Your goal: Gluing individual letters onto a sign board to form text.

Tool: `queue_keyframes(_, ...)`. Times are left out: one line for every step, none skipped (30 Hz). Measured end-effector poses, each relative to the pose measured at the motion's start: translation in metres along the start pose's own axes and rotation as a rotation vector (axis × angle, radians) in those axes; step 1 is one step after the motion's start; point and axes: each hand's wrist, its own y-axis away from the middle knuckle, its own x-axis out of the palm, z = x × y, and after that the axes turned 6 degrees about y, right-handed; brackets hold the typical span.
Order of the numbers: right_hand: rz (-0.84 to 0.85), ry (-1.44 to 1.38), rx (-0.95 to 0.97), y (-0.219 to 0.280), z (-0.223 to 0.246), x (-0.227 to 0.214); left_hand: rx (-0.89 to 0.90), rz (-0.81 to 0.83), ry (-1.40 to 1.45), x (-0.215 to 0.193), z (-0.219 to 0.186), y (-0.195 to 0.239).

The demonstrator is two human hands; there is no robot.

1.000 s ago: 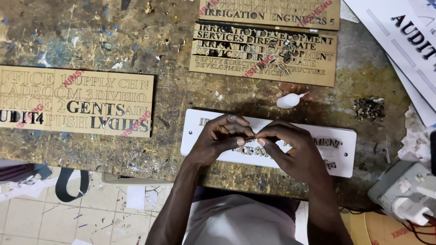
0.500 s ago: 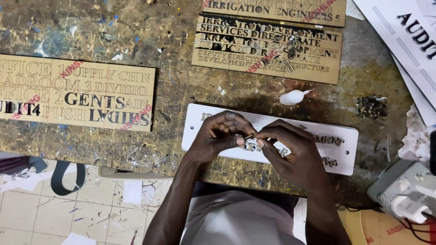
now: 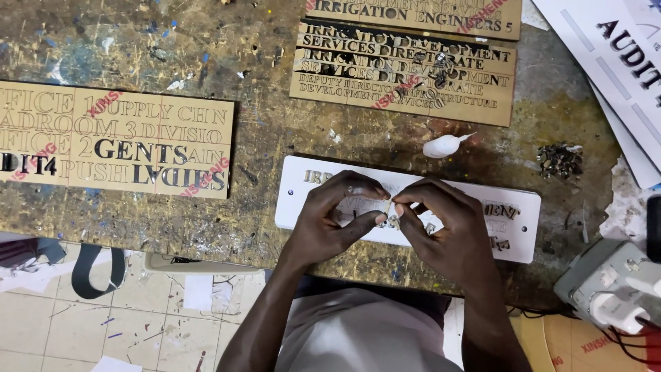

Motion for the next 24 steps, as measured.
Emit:
queue_keyframes(0.0,0.0,0.001,0.0,-0.001,-0.001,-0.001,0.001,0.001,-0.001,0.0,0.001)
queue_keyframes(0.016,-0.007,0.023,0.0,-0.002,-0.001,0.026,0.018,-0.084,-0.001,-0.001,0.002)
queue_keyframes(0.032,-0.014,0.045,0.0,-0.002,-0.002,0.053,0.036,-0.168,-0.002,-0.001,0.004)
queue_keyframes(0.031,-0.014,0.043,0.001,-0.004,-0.001,0.055,0.035,-0.169,-0.001,0.001,0.004)
queue_keyframes(0.031,-0.06,0.085,0.002,-0.005,0.0,0.075,0.046,-0.203,0.0,0.002,0.005)
queue_keyframes(0.031,-0.107,0.128,0.003,-0.006,0.0,0.094,0.056,-0.238,0.001,0.003,0.006)
queue_keyframes(0.031,-0.108,0.127,0.003,-0.01,0.001,0.095,0.056,-0.239,0.002,0.002,0.005)
queue_keyframes(0.032,-0.139,0.145,0.004,-0.013,0.002,0.119,0.066,-0.277,0.002,0.001,0.005)
queue_keyframes(0.032,-0.171,0.163,0.005,-0.017,0.003,0.144,0.077,-0.315,0.004,0.0,0.005)
queue_keyframes(0.03,-0.17,0.167,0.006,-0.018,0.004,0.142,0.08,-0.313,0.005,-0.001,0.005)
queue_keyframes(0.033,-0.193,0.177,0.006,-0.019,0.004,0.162,0.085,-0.329,0.005,-0.002,0.005)
queue_keyframes(0.038,-0.217,0.186,0.007,-0.02,0.005,0.182,0.086,-0.348,0.006,-0.004,0.005)
queue_keyframes(0.039,-0.218,0.186,0.009,-0.022,0.005,0.181,0.085,-0.348,0.007,-0.003,0.005)
queue_keyframes(0.048,-0.229,0.188,0.01,-0.024,0.004,0.18,0.09,-0.355,0.007,-0.003,0.005)
queue_keyframes(0.057,-0.24,0.19,0.011,-0.026,0.004,0.179,0.096,-0.361,0.007,-0.003,0.005)
queue_keyframes(0.056,-0.239,0.19,0.011,-0.027,0.005,0.179,0.097,-0.361,0.006,-0.002,0.005)
queue_keyframes(0.053,-0.237,0.181,0.01,-0.027,0.005,0.186,0.101,-0.377,0.006,-0.001,0.005)
queue_keyframes(0.049,-0.234,0.174,0.011,-0.028,0.005,0.193,0.106,-0.393,0.006,0.0,0.005)
queue_keyframes(0.047,-0.233,0.176,0.009,-0.024,0.004,0.192,0.108,-0.391,0.005,-0.001,0.003)
queue_keyframes(0.031,-0.198,0.161,0.007,-0.021,0.002,0.185,0.109,-0.422,0.005,-0.002,0.001)
queue_keyframes(0.015,-0.162,0.146,0.004,-0.017,0.001,0.178,0.111,-0.453,0.004,-0.004,0.0)
queue_keyframes(0.019,-0.163,0.145,0.003,-0.016,0.001,0.177,0.107,-0.455,0.004,-0.005,-0.002)
queue_keyframes(0.032,-0.114,0.093,0.002,-0.015,0.0,0.156,0.107,-0.475,0.004,-0.006,-0.004)
queue_keyframes(0.044,-0.065,0.047,0.002,-0.013,0.0,0.133,0.11,-0.491,0.005,-0.008,-0.005)
